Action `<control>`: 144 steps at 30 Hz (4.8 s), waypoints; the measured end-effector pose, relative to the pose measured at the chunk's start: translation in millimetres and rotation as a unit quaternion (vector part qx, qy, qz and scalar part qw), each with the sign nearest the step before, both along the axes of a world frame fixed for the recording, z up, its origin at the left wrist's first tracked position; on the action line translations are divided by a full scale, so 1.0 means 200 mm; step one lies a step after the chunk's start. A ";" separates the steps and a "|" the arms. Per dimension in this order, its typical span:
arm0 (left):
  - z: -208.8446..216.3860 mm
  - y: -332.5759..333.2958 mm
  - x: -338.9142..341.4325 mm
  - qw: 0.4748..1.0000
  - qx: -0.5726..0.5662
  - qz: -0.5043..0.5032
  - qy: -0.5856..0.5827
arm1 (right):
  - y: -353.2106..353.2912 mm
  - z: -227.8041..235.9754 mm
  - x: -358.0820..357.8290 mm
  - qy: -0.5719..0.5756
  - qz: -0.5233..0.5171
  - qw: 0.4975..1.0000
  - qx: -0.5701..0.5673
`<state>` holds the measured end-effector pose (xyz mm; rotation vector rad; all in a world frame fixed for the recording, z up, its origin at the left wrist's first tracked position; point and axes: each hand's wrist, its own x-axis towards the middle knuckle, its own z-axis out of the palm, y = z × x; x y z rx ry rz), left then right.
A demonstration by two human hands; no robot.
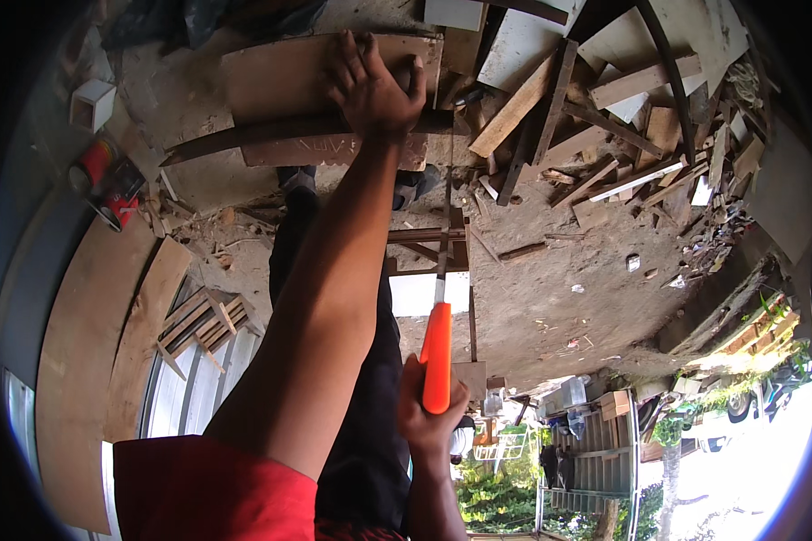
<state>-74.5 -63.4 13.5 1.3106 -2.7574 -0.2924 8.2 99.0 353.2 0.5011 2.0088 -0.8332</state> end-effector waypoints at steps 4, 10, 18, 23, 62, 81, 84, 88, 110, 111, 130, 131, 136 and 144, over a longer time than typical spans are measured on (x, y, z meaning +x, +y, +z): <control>-0.03 0.01 -0.02 0.998 0.049 0.002 0.043 | -0.05 -0.28 -0.13 0.064 -0.029 0.997 -0.021; -0.02 -0.01 -0.02 0.997 0.072 0.016 0.039 | -0.14 -0.55 -0.18 0.111 -0.079 0.988 -0.073; 0.05 0.00 -0.05 0.998 0.039 0.021 0.040 | 0.00 -0.14 -0.08 0.059 -0.055 0.996 -0.048; 0.03 0.01 -0.04 0.998 0.052 0.012 0.043 | -0.13 -0.57 -0.26 0.069 -0.065 0.994 -0.059; -0.04 0.01 0.02 0.999 0.022 0.001 0.045 | -0.05 -0.03 -0.17 0.052 -0.012 0.997 -0.059; 0.05 -0.01 -0.04 0.994 0.084 0.002 0.068 | -0.27 -0.63 -0.40 0.060 -0.008 0.997 -0.057; 0.04 0.01 -0.03 0.991 0.127 0.027 0.036 | -0.20 -0.61 -0.31 0.060 -0.077 0.993 -0.065; -0.03 0.00 0.01 1.000 -0.007 -0.020 0.018 | -0.01 0.04 0.08 0.046 0.044 0.998 -0.003; 0.01 0.03 -0.05 0.999 0.037 -0.009 -0.012 | -0.10 -0.63 -0.30 0.087 0.002 0.995 -0.056; 0.00 0.03 -0.05 0.999 0.027 -0.022 0.004 | -0.15 -0.73 -0.33 0.098 -0.001 0.994 -0.042; -0.09 -0.04 -0.01 0.999 -0.016 -0.039 0.027 | -0.08 -0.36 -0.27 0.018 0.001 0.996 -0.091; -0.08 -0.02 -0.03 0.998 -0.008 -0.048 0.033 | -0.05 -0.22 -0.21 0.050 -0.007 0.995 -0.081; -0.09 -0.02 0.00 0.998 -0.032 -0.046 0.020 | 0.08 -0.08 -0.09 0.065 -0.026 0.991 -0.113; -0.03 0.00 -0.03 1.000 0.008 -0.016 -0.005 | -0.06 -0.97 0.10 0.201 0.009 0.974 -0.106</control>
